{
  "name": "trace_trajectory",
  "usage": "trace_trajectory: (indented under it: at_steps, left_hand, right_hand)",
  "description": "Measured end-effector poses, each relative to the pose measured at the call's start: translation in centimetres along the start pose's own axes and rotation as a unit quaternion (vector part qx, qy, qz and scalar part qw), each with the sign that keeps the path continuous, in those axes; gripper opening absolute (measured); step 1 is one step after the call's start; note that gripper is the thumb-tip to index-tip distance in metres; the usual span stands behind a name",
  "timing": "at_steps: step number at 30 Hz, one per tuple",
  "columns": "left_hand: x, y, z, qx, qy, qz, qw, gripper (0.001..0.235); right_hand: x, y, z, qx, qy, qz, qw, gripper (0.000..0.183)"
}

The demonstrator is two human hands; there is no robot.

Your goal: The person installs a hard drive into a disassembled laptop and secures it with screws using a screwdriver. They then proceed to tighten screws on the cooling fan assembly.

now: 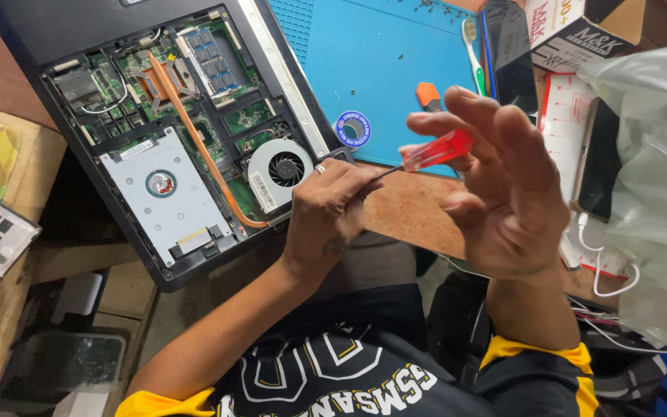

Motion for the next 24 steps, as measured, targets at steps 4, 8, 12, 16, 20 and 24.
trace_trajectory:
  at_steps: [4,8,12,16,20,24]
  left_hand:
    - [-0.4,0.3,-0.1,0.012,-0.020,-0.001,1.000,0.024]
    - [0.0,0.2,0.0,0.015,-0.042,-0.011,0.999,0.019]
    - [0.1,0.3,0.0,0.011,-0.045,-0.009,0.999,0.022]
    - [0.3,0.3,0.1,0.016,-0.052,-0.020,0.998,0.023]
    - [-0.2,0.4,-0.2,0.013,-0.035,-0.009,0.999,0.025]
    - [-0.4,0.4,-0.6,0.040,-0.029,-0.029,0.998,0.040]
  right_hand:
    - [1.7,1.7,-0.1,0.044,-0.113,-0.071,0.990,0.039]
    - [3.0,2.8,0.2,-0.004,-0.189,-0.079,0.979,0.014]
    - [4.1,3.6,0.4,-0.057,-0.239,-0.063,0.967,0.011]
    - [4.5,3.6,1.0,-0.032,-0.300,-0.048,0.952,0.018]
    - [3.0,2.8,2.3,0.081,-0.234,-0.065,0.967,0.054]
    - [0.4,1.6,-0.3,0.034,-0.224,-0.040,0.973,0.062]
Point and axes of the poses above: each hand's wrist, its own y-axis towards the middle knuckle, its own z-axis out of the palm, x = y × z, the point moved 8 cm from there along y, towards the middle knuckle, and after that the axes turned 13 degrees about -y, right-handed, at the moved point
